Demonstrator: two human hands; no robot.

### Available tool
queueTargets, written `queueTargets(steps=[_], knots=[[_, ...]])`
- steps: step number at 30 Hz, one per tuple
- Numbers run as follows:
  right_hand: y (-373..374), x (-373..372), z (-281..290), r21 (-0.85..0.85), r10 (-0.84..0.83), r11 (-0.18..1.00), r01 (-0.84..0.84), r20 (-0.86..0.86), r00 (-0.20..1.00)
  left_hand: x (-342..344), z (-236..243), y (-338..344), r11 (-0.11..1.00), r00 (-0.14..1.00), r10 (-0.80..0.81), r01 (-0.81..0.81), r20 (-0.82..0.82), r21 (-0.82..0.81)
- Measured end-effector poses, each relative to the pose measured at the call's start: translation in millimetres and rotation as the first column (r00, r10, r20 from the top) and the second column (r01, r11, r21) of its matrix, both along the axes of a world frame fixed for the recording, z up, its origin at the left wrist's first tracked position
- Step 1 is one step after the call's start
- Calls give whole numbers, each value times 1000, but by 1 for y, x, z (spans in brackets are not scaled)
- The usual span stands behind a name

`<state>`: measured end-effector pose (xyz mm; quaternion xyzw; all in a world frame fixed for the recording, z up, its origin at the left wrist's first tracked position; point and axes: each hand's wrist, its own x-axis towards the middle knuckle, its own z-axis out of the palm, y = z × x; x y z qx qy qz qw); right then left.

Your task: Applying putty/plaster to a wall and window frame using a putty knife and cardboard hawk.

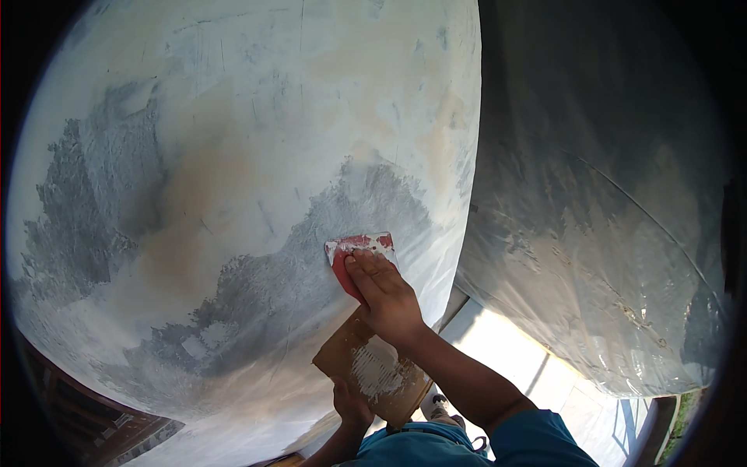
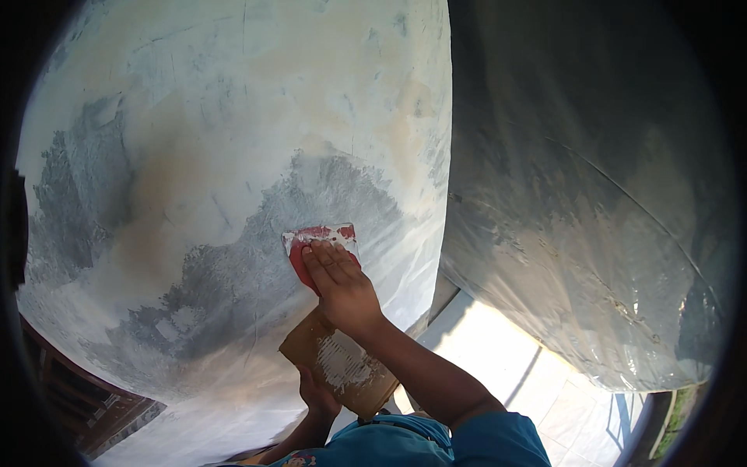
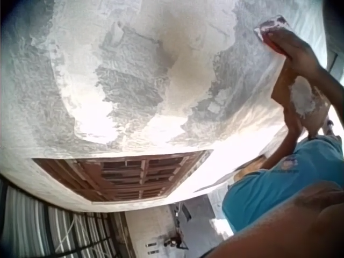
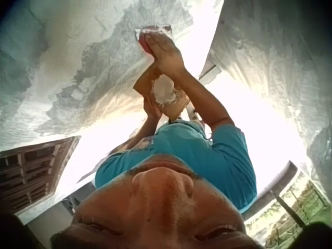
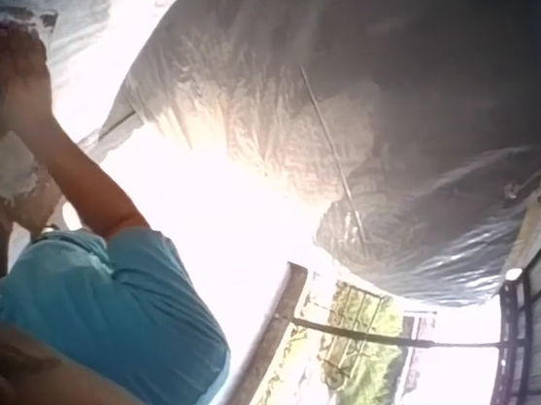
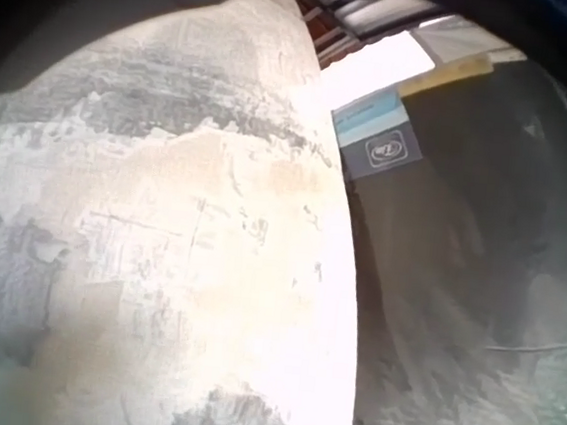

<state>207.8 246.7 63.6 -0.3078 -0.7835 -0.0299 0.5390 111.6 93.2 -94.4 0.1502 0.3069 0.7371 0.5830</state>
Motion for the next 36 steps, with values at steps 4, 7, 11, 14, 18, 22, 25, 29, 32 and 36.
queueTargets(steps=[4,7,11,14,18,22,25,29,32,36], knots=[[-28,56,-7,-575,-31,812,-96,-207,978,-1,-3,-2,999,998,-1,-2,-68,-39],[-42,107,-18,-644,-223,726,-241,-552,803,4,15,2,995,995,-52,45,-80,-85],[-74,137,-19,-542,-218,590,-598,-820,528,5,43,9,975,974,-208,199,-89,-102],[-94,142,-31,-641,-235,388,-662,-763,602,11,45,14,951,954,-288,274,-82,-145],[-101,142,-40,-753,-232,296,-588,-654,720,14,39,18,940,938,-323,302,-128,-159],[-93,148,-40,-851,-177,249,-462,-509,842,21,44,28,921,913,-387,379,-126,-84],[-82,154,-40,-874,-189,311,-374,-442,877,36,55,38,920,914,-391,387,-111,-55],[-61,173,-33,-892,-164,313,-326,-389,907,59,75,51,946,938,-307,281,-164,-163],[-40,189,-30,-894,-140,304,-330,-385,912,69,78,65,960,898,-266,214,-352,-179],[-15,211,-31,-900,-94,284,-330,-369,925,86,77,85,962,906,-248,186,-344,-202]])
